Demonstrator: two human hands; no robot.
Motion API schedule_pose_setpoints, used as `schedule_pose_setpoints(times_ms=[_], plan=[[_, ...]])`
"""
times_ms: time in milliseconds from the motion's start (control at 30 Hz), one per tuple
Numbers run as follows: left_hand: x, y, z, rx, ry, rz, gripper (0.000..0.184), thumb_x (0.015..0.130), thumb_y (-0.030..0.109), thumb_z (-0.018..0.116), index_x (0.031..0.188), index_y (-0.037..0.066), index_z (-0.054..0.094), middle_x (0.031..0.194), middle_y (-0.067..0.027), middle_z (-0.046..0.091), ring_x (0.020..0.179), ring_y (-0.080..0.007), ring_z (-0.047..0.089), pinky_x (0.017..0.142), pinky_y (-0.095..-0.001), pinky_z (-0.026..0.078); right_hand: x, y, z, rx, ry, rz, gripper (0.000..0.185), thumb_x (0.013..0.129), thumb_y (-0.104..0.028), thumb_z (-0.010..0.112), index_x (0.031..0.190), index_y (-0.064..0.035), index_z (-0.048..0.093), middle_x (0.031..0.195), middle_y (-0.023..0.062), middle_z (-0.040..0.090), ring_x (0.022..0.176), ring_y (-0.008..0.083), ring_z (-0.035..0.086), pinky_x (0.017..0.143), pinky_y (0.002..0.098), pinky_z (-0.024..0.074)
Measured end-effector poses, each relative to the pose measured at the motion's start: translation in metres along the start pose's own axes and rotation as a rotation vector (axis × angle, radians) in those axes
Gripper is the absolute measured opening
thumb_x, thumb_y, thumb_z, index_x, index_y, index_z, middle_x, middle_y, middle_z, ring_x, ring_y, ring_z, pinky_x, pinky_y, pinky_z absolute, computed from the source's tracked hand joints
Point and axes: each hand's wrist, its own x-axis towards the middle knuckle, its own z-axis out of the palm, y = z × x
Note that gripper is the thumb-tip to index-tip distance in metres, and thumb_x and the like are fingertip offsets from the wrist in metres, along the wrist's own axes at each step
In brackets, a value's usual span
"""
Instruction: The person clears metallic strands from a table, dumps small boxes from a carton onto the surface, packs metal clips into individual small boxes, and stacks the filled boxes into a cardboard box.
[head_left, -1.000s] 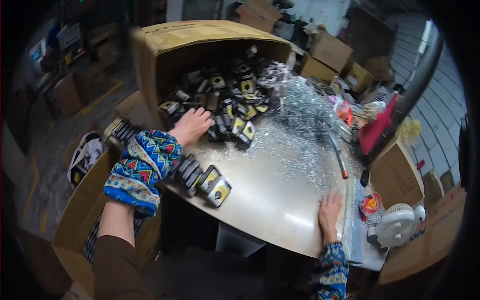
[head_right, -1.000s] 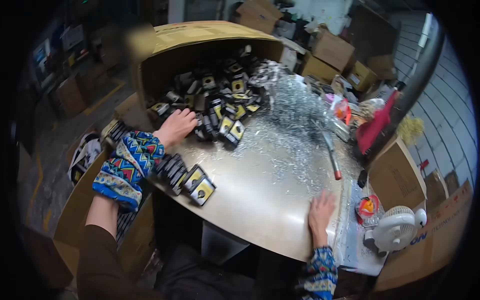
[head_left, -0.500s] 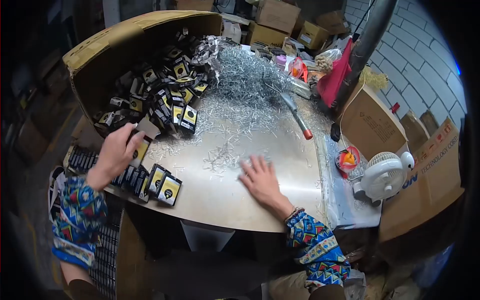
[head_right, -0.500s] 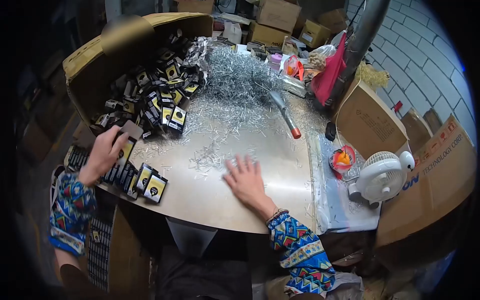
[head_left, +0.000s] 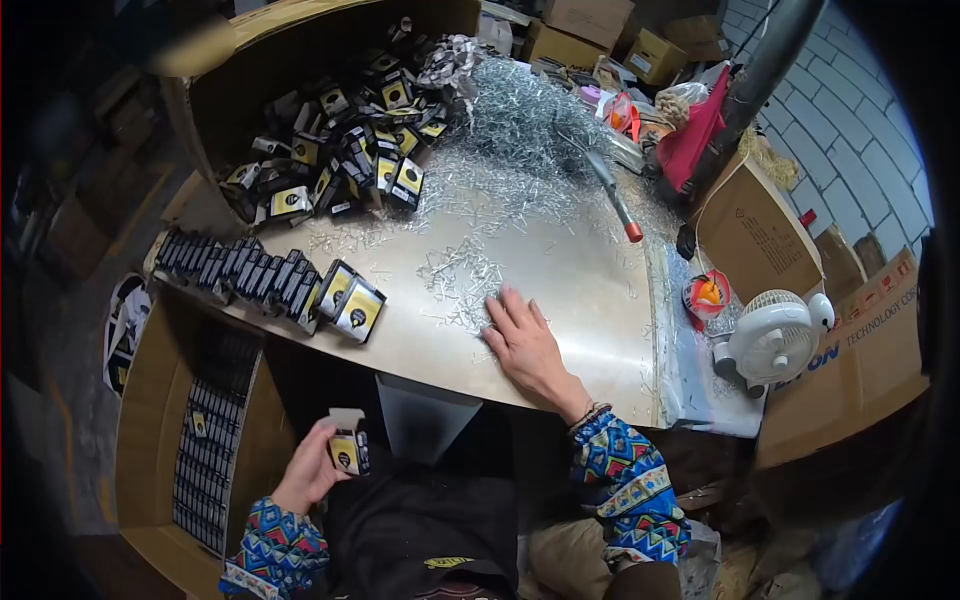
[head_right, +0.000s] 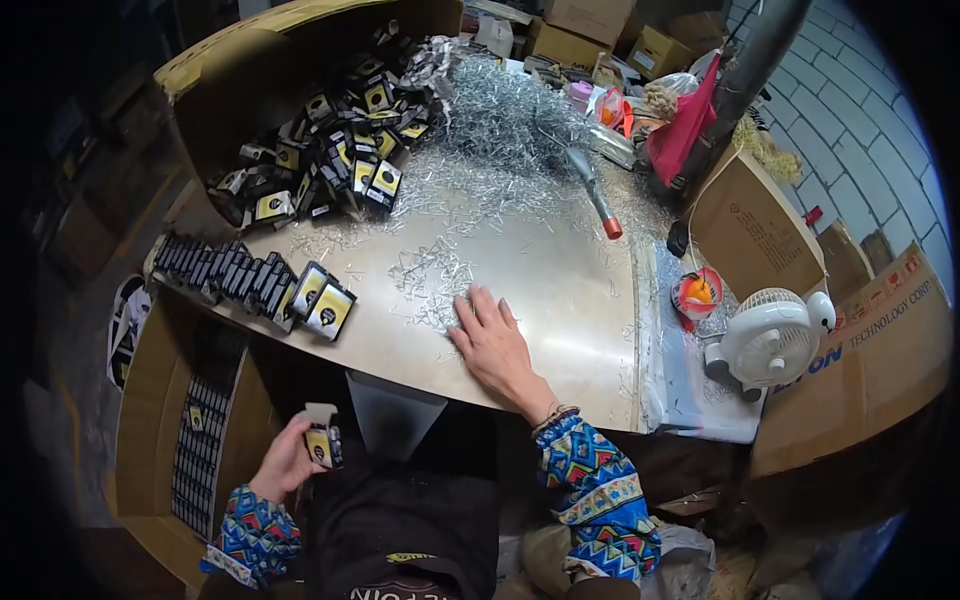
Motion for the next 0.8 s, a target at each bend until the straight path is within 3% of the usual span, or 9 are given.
schedule_pose_setpoints(times_ms=[100, 267, 333, 600, 700, 800], plan=[[0.011, -0.035, -0.023, 0.288, 0.127, -0.034, 0.029, 0.098, 0.019, 0.049, 0.124, 0.006, 0.054, 0.107, -0.0069, 0.062, 0.083, -0.0112, 0.06, 0.067, -0.0211, 0.049, 0.006, -0.021, 0.013, -0.146, 0.01, 0.091, 0.051, 0.102, -0.032, 0.044, 0.144, -0.0027, 0.041, 0.152, 0.0165, 0.037, 0.143, 0.0328, 0.03, 0.117, 0.0446, 0.0259], [0.027, -0.068, -0.012, 0.604, 0.003, 0.008, 0.024, 0.093, 0.016, 0.056, 0.114, 0.005, 0.06, 0.098, -0.0041, 0.062, 0.076, -0.0087, 0.055, 0.062, -0.0189, 0.043, 0.018, -0.044, 0.029, 0.008, 0.141, 0.077, 0.052, 0.103, -0.033, 0.041, 0.145, -0.0016, 0.038, 0.154, 0.0183, 0.034, 0.144, 0.0324, 0.028, 0.117, 0.0459, 0.0241], [0.033, -0.081, -0.008, 0.551, -0.012, -0.012, 0.023, 0.092, 0.015, 0.057, 0.112, 0.005, 0.061, 0.096, -0.0035, 0.061, 0.075, -0.0083, 0.054, 0.061, -0.0188, 0.042, 0.021, -0.056, 0.036, -0.051, -0.043, -0.011, 0.053, 0.103, -0.033, 0.04, 0.143, 0.0012, 0.039, 0.154, 0.0216, 0.03, 0.144, 0.0356, 0.027, 0.118, 0.047, 0.0227], [0.029, -0.092, 0.001, 0.343, 0.0, -0.06, 0.018, 0.088, 0.011, 0.06, 0.105, 0.005, 0.064, 0.085, -0.0003, 0.06, 0.069, -0.0066, 0.049, 0.058, -0.018, 0.038, -0.03, -0.143, 0.039, 0.01, -0.006, 0.034, 0.05, 0.101, -0.022, 0.046, 0.139, 0.0088, 0.038, 0.149, 0.0254, 0.035, 0.142, 0.0363, 0.032, 0.116, 0.0487, 0.0281], [0.03, -0.091, 0.002, 0.35, -0.001, -0.039, 0.018, 0.087, 0.009, 0.06, 0.105, 0.005, 0.063, 0.083, -0.0006, 0.061, 0.069, -0.0067, 0.05, 0.058, -0.0176, 0.038, -0.035, -0.147, 0.018, 0.162, -0.061, 0.05, 0.047, 0.099, -0.016, 0.049, 0.14, 0.0055, 0.04, 0.147, 0.024, 0.041, 0.139, 0.0364, 0.037, 0.115, 0.0486, 0.03], [0.026, -0.091, 0.0, 0.212, -0.02, -0.122, 0.019, 0.087, 0.007, 0.06, 0.107, 0.005, 0.062, 0.085, -0.0012, 0.061, 0.07, -0.007, 0.052, 0.059, -0.0171, 0.039, -0.037, -0.138, 0.017, 0.336, 0.085, 0.02, 0.043, 0.096, -0.009, 0.052, 0.138, 0.0015, 0.045, 0.145, 0.0222, 0.043, 0.136, 0.0363, 0.042, 0.114, 0.0465, 0.0313]])
